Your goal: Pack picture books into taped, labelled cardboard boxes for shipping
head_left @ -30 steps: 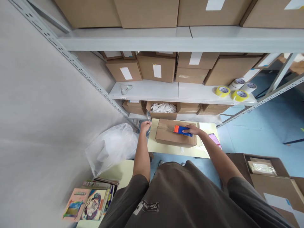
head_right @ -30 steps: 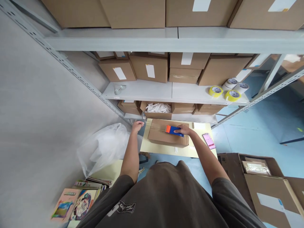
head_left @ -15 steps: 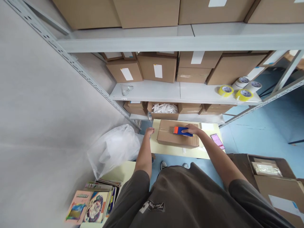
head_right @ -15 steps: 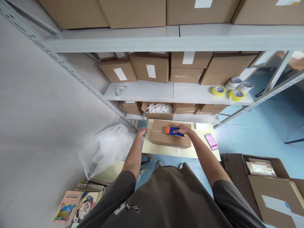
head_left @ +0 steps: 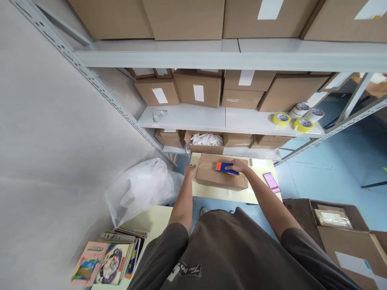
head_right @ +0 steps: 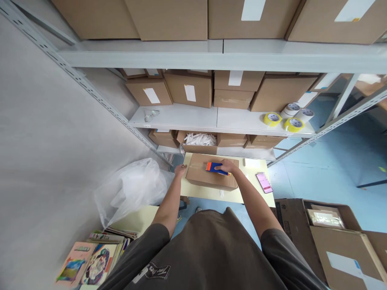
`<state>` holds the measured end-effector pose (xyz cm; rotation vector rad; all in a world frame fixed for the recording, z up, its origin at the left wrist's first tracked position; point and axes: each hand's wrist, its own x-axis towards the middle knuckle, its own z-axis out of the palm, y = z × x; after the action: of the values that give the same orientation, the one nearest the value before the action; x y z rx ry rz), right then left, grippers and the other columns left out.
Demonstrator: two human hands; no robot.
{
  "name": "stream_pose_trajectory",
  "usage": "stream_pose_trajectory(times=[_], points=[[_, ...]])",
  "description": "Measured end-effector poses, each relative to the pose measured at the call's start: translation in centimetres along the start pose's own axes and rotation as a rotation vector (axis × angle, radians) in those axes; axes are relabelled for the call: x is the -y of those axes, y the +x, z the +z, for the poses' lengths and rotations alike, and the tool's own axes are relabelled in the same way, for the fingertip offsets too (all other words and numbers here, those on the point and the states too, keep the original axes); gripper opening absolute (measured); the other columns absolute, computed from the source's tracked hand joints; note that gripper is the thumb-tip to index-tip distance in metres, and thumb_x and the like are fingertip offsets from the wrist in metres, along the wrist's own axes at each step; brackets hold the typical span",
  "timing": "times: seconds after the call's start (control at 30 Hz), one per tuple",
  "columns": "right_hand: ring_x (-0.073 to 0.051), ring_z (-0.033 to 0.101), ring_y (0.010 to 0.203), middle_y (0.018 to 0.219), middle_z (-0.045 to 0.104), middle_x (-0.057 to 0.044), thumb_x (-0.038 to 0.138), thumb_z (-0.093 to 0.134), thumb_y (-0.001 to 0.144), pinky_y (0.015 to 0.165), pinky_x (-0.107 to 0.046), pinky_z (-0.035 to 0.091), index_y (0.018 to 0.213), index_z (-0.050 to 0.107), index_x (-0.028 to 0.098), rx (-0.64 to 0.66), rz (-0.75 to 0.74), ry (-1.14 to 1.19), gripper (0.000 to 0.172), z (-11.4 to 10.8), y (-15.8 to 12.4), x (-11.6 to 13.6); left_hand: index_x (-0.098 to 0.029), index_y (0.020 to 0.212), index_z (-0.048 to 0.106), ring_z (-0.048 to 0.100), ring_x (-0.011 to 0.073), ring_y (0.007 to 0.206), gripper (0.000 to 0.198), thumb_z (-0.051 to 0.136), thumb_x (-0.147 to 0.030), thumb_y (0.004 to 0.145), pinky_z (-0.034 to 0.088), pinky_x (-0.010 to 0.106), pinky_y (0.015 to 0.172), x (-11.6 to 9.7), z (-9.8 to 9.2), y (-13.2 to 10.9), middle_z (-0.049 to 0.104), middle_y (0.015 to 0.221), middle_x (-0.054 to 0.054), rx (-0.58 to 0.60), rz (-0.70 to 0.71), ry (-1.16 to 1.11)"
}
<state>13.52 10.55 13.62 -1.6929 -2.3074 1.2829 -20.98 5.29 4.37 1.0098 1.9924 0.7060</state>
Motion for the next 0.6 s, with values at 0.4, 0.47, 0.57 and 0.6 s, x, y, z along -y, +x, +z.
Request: stream_pose_trajectory(times=[0.4, 0.47, 0.57, 0.6], points=[[-0.033, 0.071, 0.087, 0.081, 0.076, -0.014, 0.090, 0.072, 0.077, 0.071, -0.035, 0.045, 0.073, 0.076, 0.023, -0.116, 0.069, -0.181, 0.066, 1.0, 0.1, 0.5, -0.018, 0.145, 0.059, 0.069, 0.0366, 0.131, 0.063, 0.055, -0.064, 0.102, 0.048, 0.040, 0.105, -2.8, 3.4, -2.8, 0.072, 0.139, 0.025, 0.033, 0.022, 0.221], [-0.034, 0.072, 0.087, 0.084, 0.077, -0.015, 0.091, 0.075, 0.072, 0.072, -0.036, 0.046, 0.073, 0.076, 0.023, -0.107, 0.079, -0.195, 0.068, 0.8, 0.1, 0.3, -0.019, 0.145, 0.059, 0.070, 0.0363, 0.130, 0.065, 0.054, -0.067, 0.102, 0.048, 0.040, 0.104, -2.8, 3.7, -3.2, 0.073, 0.136, 0.025, 0.037, 0.026, 0.234], [-0.034, 0.072, 0.086, 0.083, 0.077, -0.014, 0.089, 0.080, 0.068, 0.072, -0.035, 0.046, 0.071, 0.075, 0.023, -0.104, 0.096, -0.191, 0.067, -0.8, -0.5, -1.2, -0.018, 0.146, 0.058, 0.071, 0.0383, 0.127, 0.068, 0.053, -0.069, 0.102, 0.049, 0.041, 0.101, -3.4, 4.6, -3.8, 0.074, 0.132, 0.026, 0.053, 0.021, 0.277], [-0.034, 0.072, 0.086, 0.083, 0.077, -0.014, 0.088, 0.081, 0.067, 0.072, -0.035, 0.046, 0.070, 0.075, 0.023, -0.106, 0.105, -0.197, 0.066, -1.7, -1.1, -2.2, -0.018, 0.148, 0.057, 0.070, 0.0391, 0.127, 0.068, 0.052, -0.068, 0.102, 0.049, 0.042, 0.101, -3.6, 5.0, -3.9, 0.074, 0.132, 0.027, 0.057, 0.020, 0.295]])
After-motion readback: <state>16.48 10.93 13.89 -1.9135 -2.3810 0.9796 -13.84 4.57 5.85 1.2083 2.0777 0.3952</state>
